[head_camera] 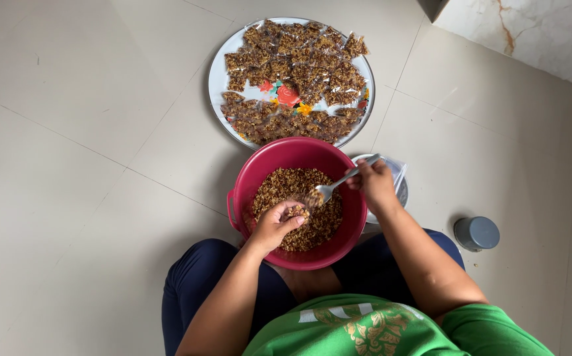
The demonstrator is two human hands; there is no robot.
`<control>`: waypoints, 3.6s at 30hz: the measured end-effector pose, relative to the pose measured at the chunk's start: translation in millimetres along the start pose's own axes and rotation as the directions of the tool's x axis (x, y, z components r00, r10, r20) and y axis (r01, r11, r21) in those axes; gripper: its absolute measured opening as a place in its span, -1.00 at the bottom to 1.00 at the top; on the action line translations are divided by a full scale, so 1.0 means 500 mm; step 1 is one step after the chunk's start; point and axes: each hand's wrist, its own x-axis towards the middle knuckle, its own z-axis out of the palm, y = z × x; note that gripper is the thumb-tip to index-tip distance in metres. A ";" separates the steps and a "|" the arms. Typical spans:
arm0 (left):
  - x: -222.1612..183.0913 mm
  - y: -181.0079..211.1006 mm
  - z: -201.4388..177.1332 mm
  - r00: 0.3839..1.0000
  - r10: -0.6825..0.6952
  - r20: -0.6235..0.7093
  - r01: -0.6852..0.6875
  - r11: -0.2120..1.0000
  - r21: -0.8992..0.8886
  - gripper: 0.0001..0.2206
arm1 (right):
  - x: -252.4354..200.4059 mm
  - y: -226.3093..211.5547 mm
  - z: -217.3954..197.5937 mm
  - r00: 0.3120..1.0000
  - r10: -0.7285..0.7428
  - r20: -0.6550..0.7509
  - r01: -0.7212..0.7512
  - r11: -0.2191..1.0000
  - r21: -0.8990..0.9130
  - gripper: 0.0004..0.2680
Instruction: Packaging small grains or seeds into individual plastic bags using a spoon.
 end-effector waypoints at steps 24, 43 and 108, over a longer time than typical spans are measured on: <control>0.002 -0.015 -0.001 0.997 -0.004 0.080 -0.011 0.984 0.178 -0.58 | -0.110 -0.124 0.041 0.882 -0.465 0.080 0.470 0.879 -0.074 -0.90; -0.008 0.027 0.014 0.994 0.091 0.059 -0.093 0.995 0.044 -0.58 | -0.171 -0.138 0.050 0.412 -0.871 0.268 0.907 0.421 -0.025 -0.92; 0.009 -0.043 0.010 0.985 -0.102 0.139 0.042 0.924 0.381 -0.74 | -0.118 0.047 0.015 0.842 -0.217 0.494 0.440 0.805 -0.397 -0.87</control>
